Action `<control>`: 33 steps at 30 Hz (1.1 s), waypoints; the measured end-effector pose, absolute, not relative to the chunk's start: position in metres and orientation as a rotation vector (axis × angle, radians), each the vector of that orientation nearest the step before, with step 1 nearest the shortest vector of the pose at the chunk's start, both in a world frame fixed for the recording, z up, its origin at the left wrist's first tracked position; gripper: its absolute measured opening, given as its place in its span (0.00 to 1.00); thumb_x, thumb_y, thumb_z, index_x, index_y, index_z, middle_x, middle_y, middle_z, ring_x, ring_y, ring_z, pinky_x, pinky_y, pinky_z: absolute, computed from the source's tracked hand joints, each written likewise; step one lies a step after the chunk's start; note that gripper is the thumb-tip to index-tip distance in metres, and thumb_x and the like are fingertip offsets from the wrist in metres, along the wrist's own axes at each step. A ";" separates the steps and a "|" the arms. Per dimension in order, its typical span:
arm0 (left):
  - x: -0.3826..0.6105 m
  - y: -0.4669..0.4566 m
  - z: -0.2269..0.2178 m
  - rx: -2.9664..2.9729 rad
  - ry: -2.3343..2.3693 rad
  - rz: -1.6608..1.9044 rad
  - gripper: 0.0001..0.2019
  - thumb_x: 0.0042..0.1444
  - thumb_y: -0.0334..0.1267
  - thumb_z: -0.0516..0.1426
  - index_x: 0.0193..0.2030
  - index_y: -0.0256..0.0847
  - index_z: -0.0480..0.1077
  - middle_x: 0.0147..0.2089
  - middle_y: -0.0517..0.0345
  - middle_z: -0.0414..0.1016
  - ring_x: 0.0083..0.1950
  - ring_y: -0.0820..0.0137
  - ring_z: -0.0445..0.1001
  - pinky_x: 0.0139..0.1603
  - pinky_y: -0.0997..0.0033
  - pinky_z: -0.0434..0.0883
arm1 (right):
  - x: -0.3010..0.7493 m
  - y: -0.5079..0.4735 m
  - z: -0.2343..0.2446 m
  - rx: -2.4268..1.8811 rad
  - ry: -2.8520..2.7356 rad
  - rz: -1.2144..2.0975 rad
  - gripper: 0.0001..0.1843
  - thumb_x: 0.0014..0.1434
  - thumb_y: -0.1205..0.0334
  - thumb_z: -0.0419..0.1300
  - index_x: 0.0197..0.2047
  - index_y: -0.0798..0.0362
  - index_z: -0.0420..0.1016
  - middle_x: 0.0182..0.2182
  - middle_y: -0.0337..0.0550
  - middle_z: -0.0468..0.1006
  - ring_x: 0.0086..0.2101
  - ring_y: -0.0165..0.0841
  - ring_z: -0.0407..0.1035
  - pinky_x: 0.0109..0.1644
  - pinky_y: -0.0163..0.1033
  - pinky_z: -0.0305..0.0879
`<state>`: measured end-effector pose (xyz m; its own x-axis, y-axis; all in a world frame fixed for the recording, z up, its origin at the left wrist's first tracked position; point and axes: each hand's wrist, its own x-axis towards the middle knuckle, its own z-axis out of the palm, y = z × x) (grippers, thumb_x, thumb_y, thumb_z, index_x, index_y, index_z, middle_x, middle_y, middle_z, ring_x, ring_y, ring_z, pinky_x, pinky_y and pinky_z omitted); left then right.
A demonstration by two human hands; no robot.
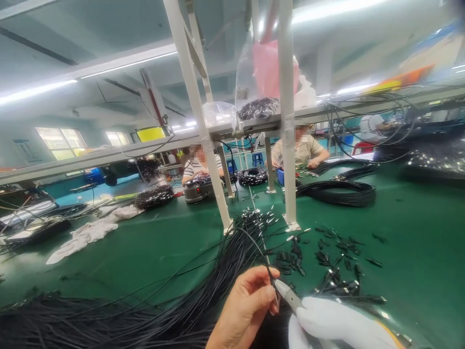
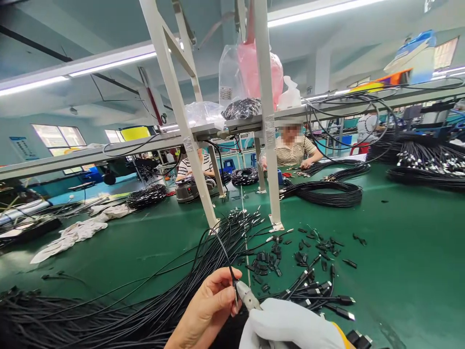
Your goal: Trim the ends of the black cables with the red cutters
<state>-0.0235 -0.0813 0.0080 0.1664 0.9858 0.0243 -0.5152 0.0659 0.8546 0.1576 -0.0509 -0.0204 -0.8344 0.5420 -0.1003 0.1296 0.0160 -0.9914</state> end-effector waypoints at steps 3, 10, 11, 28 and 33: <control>-0.023 -0.081 0.010 0.855 0.741 1.278 0.16 0.38 0.40 0.74 0.36 0.39 0.81 0.24 0.64 0.68 0.22 0.79 0.67 0.25 0.78 0.60 | 0.155 -0.050 -0.012 -0.706 -1.975 1.860 0.33 0.57 0.36 0.48 0.30 0.58 0.77 0.22 0.41 0.68 0.23 0.25 0.60 0.26 0.31 0.54; -0.026 -0.077 0.021 0.831 0.841 1.411 0.15 0.43 0.43 0.72 0.35 0.36 0.79 0.26 0.60 0.73 0.26 0.78 0.65 0.29 0.77 0.63 | 0.173 -0.058 0.030 -0.959 -2.016 1.671 0.18 0.57 0.45 0.56 0.33 0.51 0.77 0.22 0.36 0.73 0.22 0.26 0.62 0.25 0.31 0.53; -0.025 -0.077 0.021 0.847 0.868 1.427 0.16 0.43 0.42 0.72 0.37 0.36 0.80 0.27 0.60 0.73 0.27 0.78 0.66 0.31 0.77 0.64 | 0.174 -0.060 0.035 -1.085 -2.027 1.557 0.19 0.60 0.46 0.53 0.33 0.50 0.76 0.22 0.36 0.74 0.22 0.27 0.63 0.26 0.32 0.54; -0.014 -0.077 0.011 0.997 1.186 1.336 0.14 0.44 0.34 0.65 0.40 0.34 0.81 0.28 0.59 0.72 0.29 0.76 0.63 0.32 0.75 0.62 | 0.167 -0.033 -0.032 -1.211 -2.137 -0.727 0.09 0.53 0.57 0.63 0.38 0.50 0.72 0.29 0.41 0.71 0.30 0.38 0.65 0.32 0.40 0.53; -0.013 -0.076 0.004 1.052 1.232 1.343 0.14 0.44 0.35 0.65 0.39 0.35 0.82 0.26 0.61 0.69 0.27 0.76 0.61 0.31 0.74 0.62 | 0.162 -0.037 -0.026 -1.248 -2.083 -0.661 0.12 0.46 0.60 0.68 0.35 0.49 0.72 0.27 0.39 0.71 0.30 0.37 0.63 0.32 0.40 0.50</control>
